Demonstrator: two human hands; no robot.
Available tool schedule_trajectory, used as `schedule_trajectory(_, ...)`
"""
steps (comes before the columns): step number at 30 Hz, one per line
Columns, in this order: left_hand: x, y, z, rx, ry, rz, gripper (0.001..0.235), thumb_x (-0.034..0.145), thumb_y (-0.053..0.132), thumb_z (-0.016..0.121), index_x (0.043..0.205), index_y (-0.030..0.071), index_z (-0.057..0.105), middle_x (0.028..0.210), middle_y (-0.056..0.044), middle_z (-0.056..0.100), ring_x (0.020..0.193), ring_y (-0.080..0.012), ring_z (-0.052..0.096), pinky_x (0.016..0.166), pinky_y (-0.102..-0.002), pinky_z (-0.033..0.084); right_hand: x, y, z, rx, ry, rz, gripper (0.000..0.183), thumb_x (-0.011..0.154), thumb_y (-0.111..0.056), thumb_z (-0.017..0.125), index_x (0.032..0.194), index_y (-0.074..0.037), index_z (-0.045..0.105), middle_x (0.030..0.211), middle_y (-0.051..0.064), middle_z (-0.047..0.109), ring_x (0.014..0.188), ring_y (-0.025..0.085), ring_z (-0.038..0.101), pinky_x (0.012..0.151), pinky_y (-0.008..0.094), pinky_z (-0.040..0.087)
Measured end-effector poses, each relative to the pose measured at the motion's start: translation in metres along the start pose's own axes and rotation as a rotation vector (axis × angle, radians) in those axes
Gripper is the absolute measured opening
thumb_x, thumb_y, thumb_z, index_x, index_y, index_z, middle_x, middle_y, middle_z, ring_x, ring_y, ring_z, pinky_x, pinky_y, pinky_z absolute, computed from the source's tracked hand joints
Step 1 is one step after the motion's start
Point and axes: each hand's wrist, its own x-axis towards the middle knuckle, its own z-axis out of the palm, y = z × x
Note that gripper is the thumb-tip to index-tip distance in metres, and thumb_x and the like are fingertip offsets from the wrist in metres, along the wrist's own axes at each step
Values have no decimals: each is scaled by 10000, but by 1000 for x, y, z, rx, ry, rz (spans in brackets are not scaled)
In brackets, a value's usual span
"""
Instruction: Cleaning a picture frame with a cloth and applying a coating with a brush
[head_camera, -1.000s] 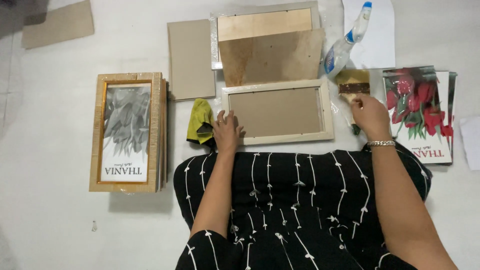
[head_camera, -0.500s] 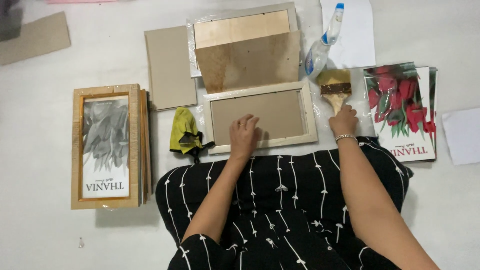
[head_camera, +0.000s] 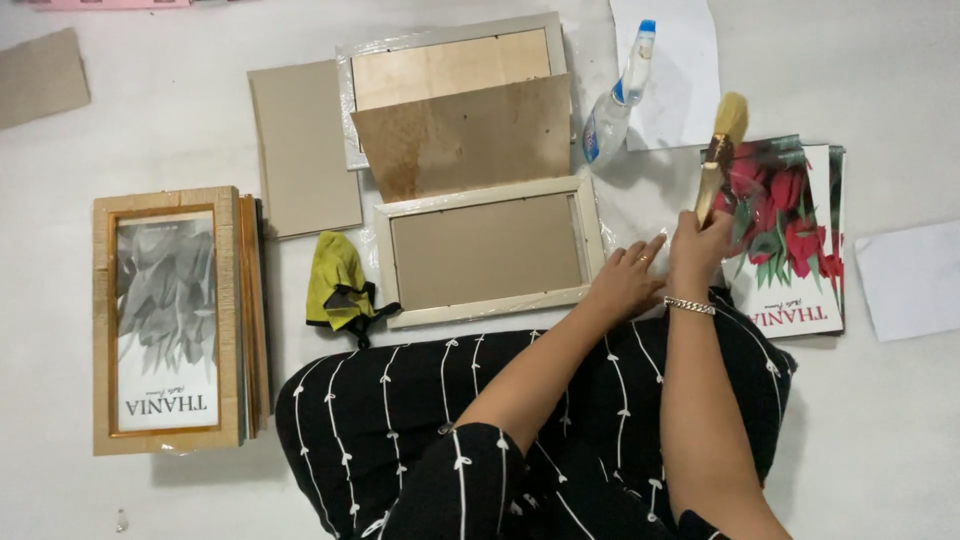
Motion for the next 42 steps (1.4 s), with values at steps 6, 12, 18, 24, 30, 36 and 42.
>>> schedule_trajectory(6, 0, -2, 60, 156, -169, -22, 629, 813, 615, 764, 1388, 430, 588, 1650, 13, 381, 1353, -311, 433, 1007, -557, 419, -2, 6, 10, 153, 169, -132, 294, 838, -168, 764, 1031, 5, 626, 896, 206, 623, 847, 359, 633, 777, 442, 505)
schedule_trajectory(12, -7, -12, -52, -199, 220, -278, 664, 848, 307, 757, 1454, 171, 520, 1469, -38, 554, 1214, -272, 625, 998, -474, 524, 19, 18, 8, 169, 379, -228, 316, 887, -158, 769, 1096, -11, 582, 948, 287, 669, 891, 464, 683, 755, 484, 553)
schedule_trajectory(18, -35, -40, -118, -985, 693, -988, 329, 919, 99, 633, 1186, 103, 440, 1124, -74, 605, 916, -202, 658, 810, -345, 575, -3, -32, -24, 102, 54, -56, 208, 926, 20, 530, 1095, -21, 415, 1024, 116, 525, 785, 203, 598, 749, 363, 552)
schedule_trajectory(24, -62, -103, -41, -1300, 824, -1409, 358, 988, 188, 590, 1312, 136, 447, 1129, -57, 595, 952, -176, 634, 742, -319, 531, 14, 97, 53, -234, -238, 254, 460, 827, -212, 693, 1241, -166, 498, 1144, 122, 688, 1094, 360, 687, 883, 520, 555)
schedule_trajectory(30, -66, -113, -70, -1537, 808, -1272, 779, 1037, 678, 457, 1520, 80, 329, 1314, -165, 494, 1144, -270, 517, 934, -393, 430, -4, 77, 43, -423, -411, 192, 488, 887, -92, 600, 1311, 37, 396, 1248, 258, 502, 1129, 549, 604, 880, 670, 522)
schedule_trajectory(36, -61, -142, -125, -1224, 752, -1290, 873, 915, 521, 729, 1513, 30, 325, 1462, -245, 464, 1406, -371, 445, 1168, -515, 376, -41, -29, 1, -632, -384, 62, 532, 927, -247, 627, 1368, -5, 456, 1389, 229, 411, 1291, 466, 390, 1037, 622, 357)
schedule_trajectory(42, -43, -230, -45, -1245, 502, -1322, 889, 858, 450, 813, 1473, -30, 387, 1373, -285, 524, 1292, -430, 565, 1040, -570, 485, -47, -37, 12, -402, -345, -298, 422, 874, -57, 590, 1287, 10, 533, 1193, 226, 535, 1206, 451, 504, 1036, 533, 371)
